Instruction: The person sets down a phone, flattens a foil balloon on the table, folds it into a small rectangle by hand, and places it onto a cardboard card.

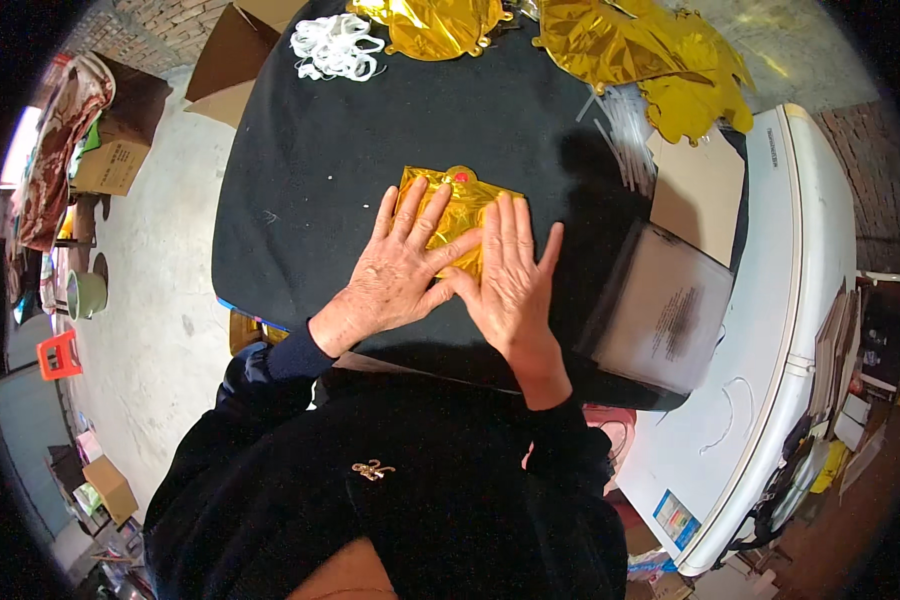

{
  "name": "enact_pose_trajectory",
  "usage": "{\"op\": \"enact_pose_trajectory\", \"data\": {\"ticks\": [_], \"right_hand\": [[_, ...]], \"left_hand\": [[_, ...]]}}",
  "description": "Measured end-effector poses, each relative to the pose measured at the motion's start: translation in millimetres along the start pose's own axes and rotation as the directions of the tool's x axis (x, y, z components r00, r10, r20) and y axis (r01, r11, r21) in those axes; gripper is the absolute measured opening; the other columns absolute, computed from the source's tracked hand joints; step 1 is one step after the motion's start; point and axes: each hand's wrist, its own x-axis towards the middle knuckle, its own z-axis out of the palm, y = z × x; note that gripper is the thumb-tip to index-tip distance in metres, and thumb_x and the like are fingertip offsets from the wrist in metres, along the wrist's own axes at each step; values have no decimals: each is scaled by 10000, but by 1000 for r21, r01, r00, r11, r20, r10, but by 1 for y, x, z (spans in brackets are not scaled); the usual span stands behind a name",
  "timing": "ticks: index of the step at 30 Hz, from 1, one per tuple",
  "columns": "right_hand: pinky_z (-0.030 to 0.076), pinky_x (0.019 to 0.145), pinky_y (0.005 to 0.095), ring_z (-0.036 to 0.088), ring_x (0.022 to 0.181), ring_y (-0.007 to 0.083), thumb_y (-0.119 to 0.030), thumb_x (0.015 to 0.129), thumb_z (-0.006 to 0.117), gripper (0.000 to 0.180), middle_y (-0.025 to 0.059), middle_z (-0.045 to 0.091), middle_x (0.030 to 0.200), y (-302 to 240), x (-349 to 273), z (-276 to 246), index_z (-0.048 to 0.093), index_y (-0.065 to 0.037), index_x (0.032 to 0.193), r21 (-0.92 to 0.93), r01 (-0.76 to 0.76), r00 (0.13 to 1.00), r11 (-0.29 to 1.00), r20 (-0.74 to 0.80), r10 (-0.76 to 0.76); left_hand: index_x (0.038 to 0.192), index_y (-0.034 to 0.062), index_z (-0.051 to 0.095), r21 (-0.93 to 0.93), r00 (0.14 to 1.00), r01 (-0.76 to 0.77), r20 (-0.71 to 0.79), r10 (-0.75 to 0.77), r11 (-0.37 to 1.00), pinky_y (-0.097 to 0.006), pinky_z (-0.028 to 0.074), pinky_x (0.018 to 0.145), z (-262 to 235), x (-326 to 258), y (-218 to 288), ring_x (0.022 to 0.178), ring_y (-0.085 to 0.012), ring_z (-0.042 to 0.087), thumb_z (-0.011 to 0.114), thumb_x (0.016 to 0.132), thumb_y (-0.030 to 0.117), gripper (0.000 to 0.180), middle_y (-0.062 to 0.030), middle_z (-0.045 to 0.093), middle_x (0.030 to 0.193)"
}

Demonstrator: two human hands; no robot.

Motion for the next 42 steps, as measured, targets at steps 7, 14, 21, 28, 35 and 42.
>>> {"op": "enact_pose_trajectory", "data": {"ticks": [7,14,21,28,35,42], "right_hand": [[162,1221,608,349,1488,334,-341,937,664,625,140,498,1524,2,23,-30,537,1,1444,-127,52,995,991,-81,-63],[412,1028,461,549,1173,287,-73,840,712,457,55,647,1215,20,68,-15,635,-80,1291,-7,245,951,970,-190,-242],[431,958,447,554,1088,272,-64,821,736,361,28,627,1072,24,83,-7,667,-103,1173,89,292,947,952,-167,-275],[437,913,413,555,1028,258,-115,849,722,234,28,619,1009,25,86,-6,674,-106,1078,90,305,949,948,-113,-294],[440,910,410,556,1000,261,-130,860,714,213,27,615,994,17,89,-12,672,-109,1068,141,293,949,946,-166,-269],[443,886,405,560,1008,252,-129,863,709,183,21,616,991,22,89,-6,686,-111,1043,99,321,938,942,-169,-302]], "left_hand": [[1526,341,503,-13,1000,-6,-15,5,1000,-639,111,1247,-3,-2,-1,1539,-466,208,461,1034,556,538,-234,301,1635],[1524,347,500,-1,999,-15,-42,15,1000,-636,95,1251,0,-2,0,1548,-459,181,464,1033,559,536,-195,259,1664],[1532,354,488,1,999,-5,-53,5,1000,-642,85,1252,3,-6,-1,1557,-450,155,436,1035,596,555,-188,251,1668],[1515,344,513,13,998,-9,-56,10,1000,-652,73,1248,4,-5,-2,1552,-458,158,392,1037,634,572,-193,254,1664],[1507,347,522,-12,998,-9,-68,8,1000,-655,72,1248,5,-5,-3,1548,-470,159,425,1028,631,565,-202,260,1657],[1508,346,519,-25,997,-11,-71,9,1000,-663,73,1245,4,-5,-1,1551,-471,145,428,1023,635,572,-196,251,1660]]}}
